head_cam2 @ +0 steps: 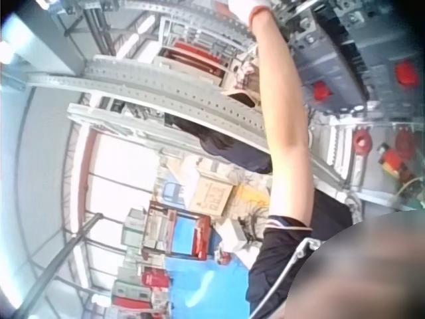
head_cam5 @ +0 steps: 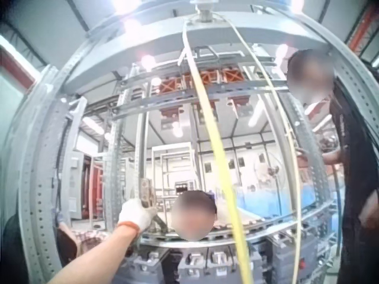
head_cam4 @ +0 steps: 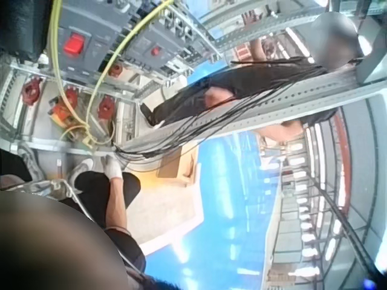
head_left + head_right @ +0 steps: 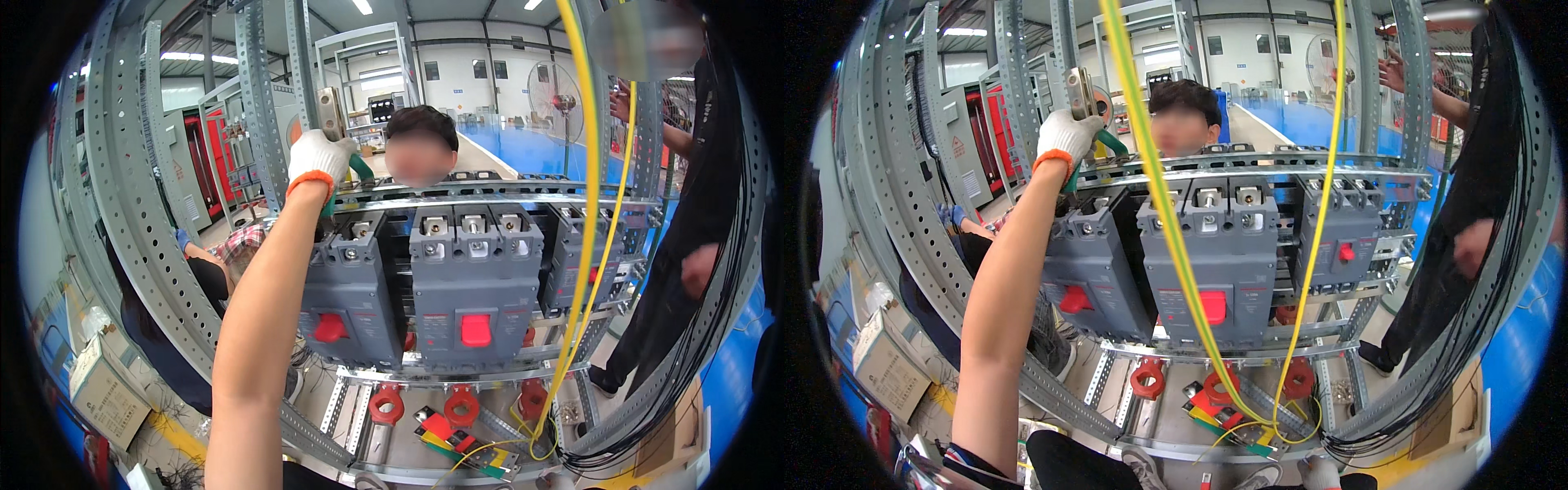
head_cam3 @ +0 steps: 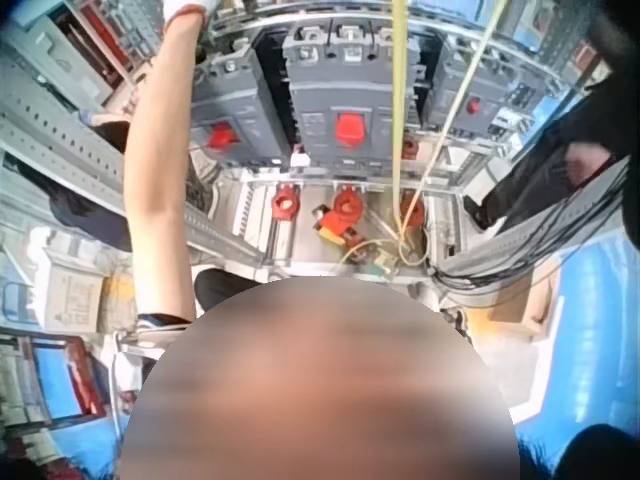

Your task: The person installs colored busbar connectors onto a row of circuit breakers mounted in a metal frame. They use pliers and a screwdriver to secure the connectors and tighten screws on the breakers.

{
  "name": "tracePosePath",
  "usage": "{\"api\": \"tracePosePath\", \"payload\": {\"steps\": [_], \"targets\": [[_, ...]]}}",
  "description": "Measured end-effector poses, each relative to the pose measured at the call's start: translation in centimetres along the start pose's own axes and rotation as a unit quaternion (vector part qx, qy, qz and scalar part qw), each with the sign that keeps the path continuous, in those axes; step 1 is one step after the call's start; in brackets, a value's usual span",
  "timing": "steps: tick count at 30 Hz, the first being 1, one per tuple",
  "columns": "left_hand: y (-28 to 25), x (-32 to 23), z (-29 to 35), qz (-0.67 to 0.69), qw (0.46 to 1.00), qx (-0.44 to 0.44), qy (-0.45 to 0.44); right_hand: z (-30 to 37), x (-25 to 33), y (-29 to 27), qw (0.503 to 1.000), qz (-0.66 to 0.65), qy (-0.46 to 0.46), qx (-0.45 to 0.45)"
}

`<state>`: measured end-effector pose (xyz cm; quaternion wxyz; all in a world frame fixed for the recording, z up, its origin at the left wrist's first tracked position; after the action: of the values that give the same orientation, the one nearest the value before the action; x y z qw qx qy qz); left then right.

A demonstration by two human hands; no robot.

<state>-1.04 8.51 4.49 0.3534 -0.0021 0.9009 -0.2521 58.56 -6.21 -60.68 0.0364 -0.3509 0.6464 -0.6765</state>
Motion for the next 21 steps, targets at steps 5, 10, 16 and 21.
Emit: {"api": "tracePosePath", "payload": {"steps": [5, 10, 16, 21], "targets": [[0.1, -0.1, 0.4, 0.005, 1.000, -0.008, 0.010, -0.3, -1.2, 0.5, 1.000, 0.010, -0.011, 0.008], [-0.3, -0.2, 0.6, -0.048, 0.998, -0.037, 0.004, -0.1, -2.1, 1.5, 0.999, 0.024, -0.036, -0.001], [-0.2, -0.8, 1.0, -0.027, 0.999, -0.026, 0.025, 0.3, -1.6, 1.5, 0.999, -0.047, 0.001, -0.024], [-0.7, -0.4, 1.1, -0.065, 0.997, -0.046, 0.013, 0.0, -0.9, 0.0, 1.000, 0.003, -0.008, 0.021]]}}
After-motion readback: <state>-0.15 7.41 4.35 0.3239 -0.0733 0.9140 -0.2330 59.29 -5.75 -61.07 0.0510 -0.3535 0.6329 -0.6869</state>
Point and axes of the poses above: each hand's wrist, its own z-axis away from the middle knuckle, its own y-axis out of the palm, x = y × z, the point moved 2 cm from there along -z, towards the middle knuckle, and after that the axes turned 9 degrees about -y, right-handed, at the moved point
